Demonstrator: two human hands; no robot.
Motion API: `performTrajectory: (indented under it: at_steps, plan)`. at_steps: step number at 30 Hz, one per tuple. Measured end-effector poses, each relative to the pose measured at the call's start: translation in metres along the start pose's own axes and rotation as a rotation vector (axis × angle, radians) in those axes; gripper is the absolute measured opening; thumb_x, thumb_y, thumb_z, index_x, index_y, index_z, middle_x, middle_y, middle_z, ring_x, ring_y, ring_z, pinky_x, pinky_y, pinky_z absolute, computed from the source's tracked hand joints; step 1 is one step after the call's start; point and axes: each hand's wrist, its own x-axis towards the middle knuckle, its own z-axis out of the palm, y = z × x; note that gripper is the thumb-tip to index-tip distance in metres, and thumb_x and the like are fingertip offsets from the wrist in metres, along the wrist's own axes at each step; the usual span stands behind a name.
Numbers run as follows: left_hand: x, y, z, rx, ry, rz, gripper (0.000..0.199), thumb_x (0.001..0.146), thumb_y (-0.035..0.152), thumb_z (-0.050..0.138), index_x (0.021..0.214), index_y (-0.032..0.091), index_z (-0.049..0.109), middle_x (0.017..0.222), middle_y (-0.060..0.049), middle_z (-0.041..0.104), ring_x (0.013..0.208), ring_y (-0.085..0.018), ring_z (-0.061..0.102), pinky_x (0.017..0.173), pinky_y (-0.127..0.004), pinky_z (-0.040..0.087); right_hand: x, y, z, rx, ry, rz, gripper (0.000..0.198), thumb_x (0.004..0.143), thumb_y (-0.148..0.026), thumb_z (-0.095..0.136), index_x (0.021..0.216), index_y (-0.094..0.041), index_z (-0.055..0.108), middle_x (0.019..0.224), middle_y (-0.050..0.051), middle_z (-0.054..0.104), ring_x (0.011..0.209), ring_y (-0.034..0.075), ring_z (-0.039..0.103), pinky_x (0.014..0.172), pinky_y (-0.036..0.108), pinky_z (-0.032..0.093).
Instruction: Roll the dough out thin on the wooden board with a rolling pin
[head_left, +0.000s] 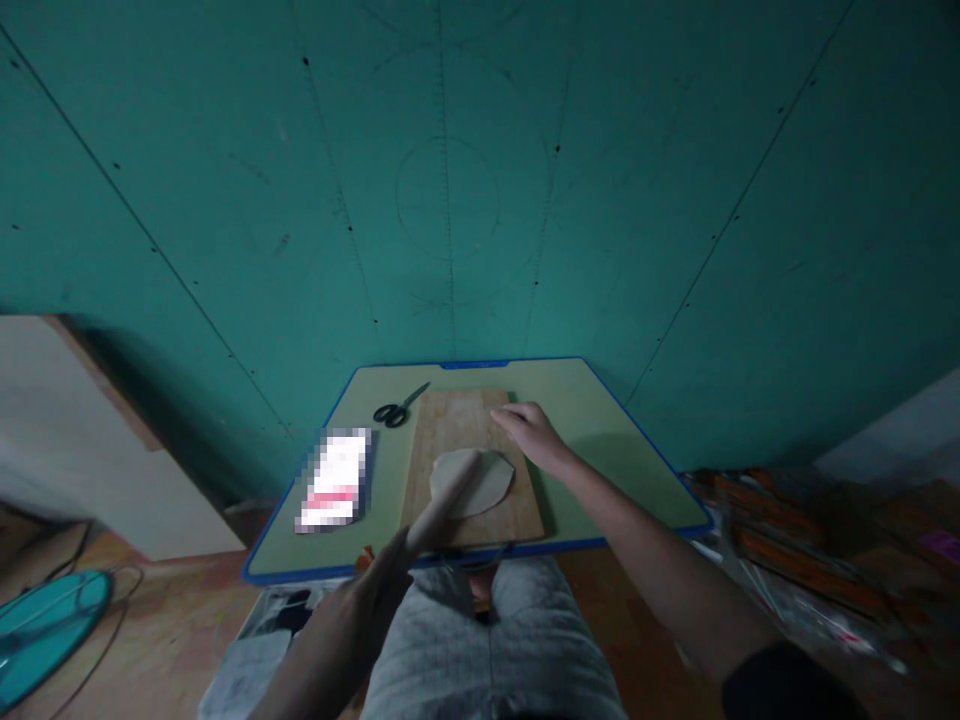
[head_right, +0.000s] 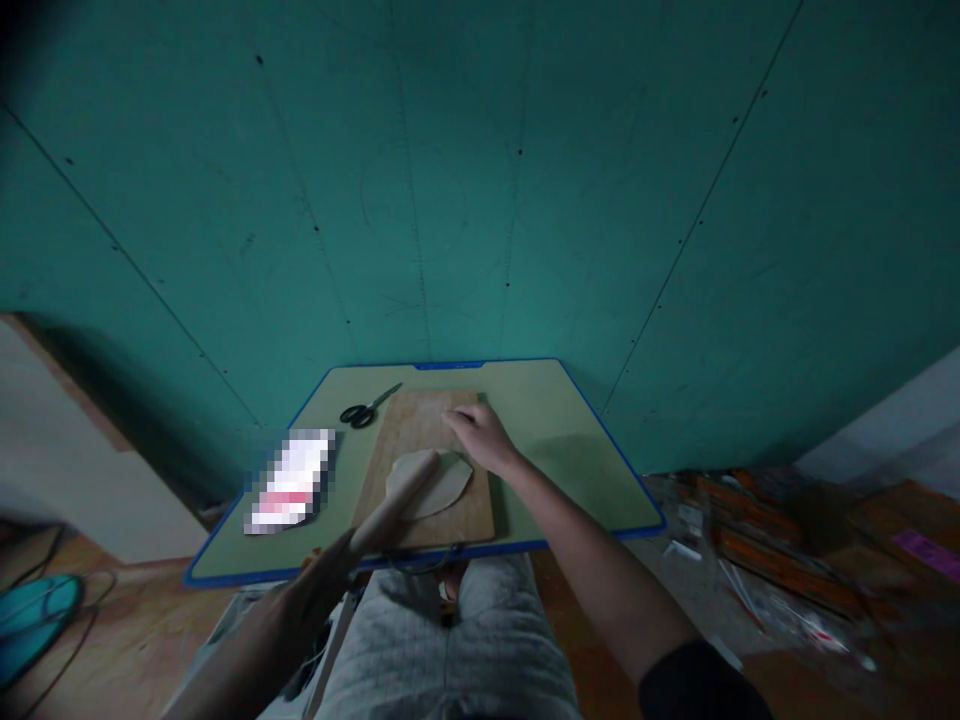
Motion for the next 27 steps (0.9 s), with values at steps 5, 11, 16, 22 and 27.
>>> performTrajectory:
  at_steps: [5,11,16,22,27]
  plan:
    - [-0.008,0.013,-0.005,-0.048,0.009,-0.013,0.053,0.086,0.039,0.047,0.139,0.041,0.048,0.086,-0.006,0.075,0.079,-0.035,0.072,0.063,-0.039,0.052,0.029,-0.015,0.042,0.385,-0.301,0.154,0.036,0.082,-0.039,0.045,0.055,-0.025,0.027,0.045,-0.011,0.02,0.04,0.007,0.017,0.04,0.022,0.015]
    - [-0.013,0.019,-0.012,-0.144,0.033,-0.032,0.043,0.088,0.041,0.05,0.13,0.04,0.058,0.085,-0.002,0.074,0.079,-0.032,0.071,0.059,-0.033,0.048,0.05,-0.003,0.078,0.453,-0.441,0.234,0.033,0.084,-0.027,0.036,0.054,-0.026,0.022,0.042,-0.011,0.017,0.037,0.008,0.012,0.037,0.021,0.013]
    - [-0.015,0.016,-0.009,-0.265,0.046,-0.057,0.044,0.089,0.041,0.05,0.13,0.027,0.06,0.08,-0.005,0.073,0.077,-0.029,0.071,0.058,-0.027,0.045,0.049,0.012,0.086,0.209,-0.404,0.148,0.032,0.082,-0.023,0.034,0.052,-0.023,0.026,0.045,-0.008,0.019,0.043,0.009,0.017,0.044,0.024,0.015]
    - [-0.017,0.004,0.003,-0.475,0.014,-0.076,0.051,0.08,0.036,0.061,0.131,0.027,0.059,0.067,-0.001,0.069,0.064,-0.021,0.069,0.05,-0.02,0.042,0.037,0.007,0.086,-0.303,-0.42,0.053,0.033,0.088,-0.025,0.035,0.056,-0.021,0.041,0.054,-0.003,0.042,0.055,0.012,0.036,0.054,0.027,0.021]
    - [-0.022,0.009,0.009,-1.057,-0.263,-0.253,0.072,0.081,0.034,0.066,0.148,0.029,0.039,0.077,-0.001,0.066,0.041,-0.01,0.055,0.037,-0.017,0.035,0.026,-0.001,0.086,-0.726,-0.486,-0.05,0.032,0.094,-0.027,0.037,0.078,-0.02,0.063,0.087,0.005,0.069,0.078,0.018,0.056,0.062,0.028,0.029]
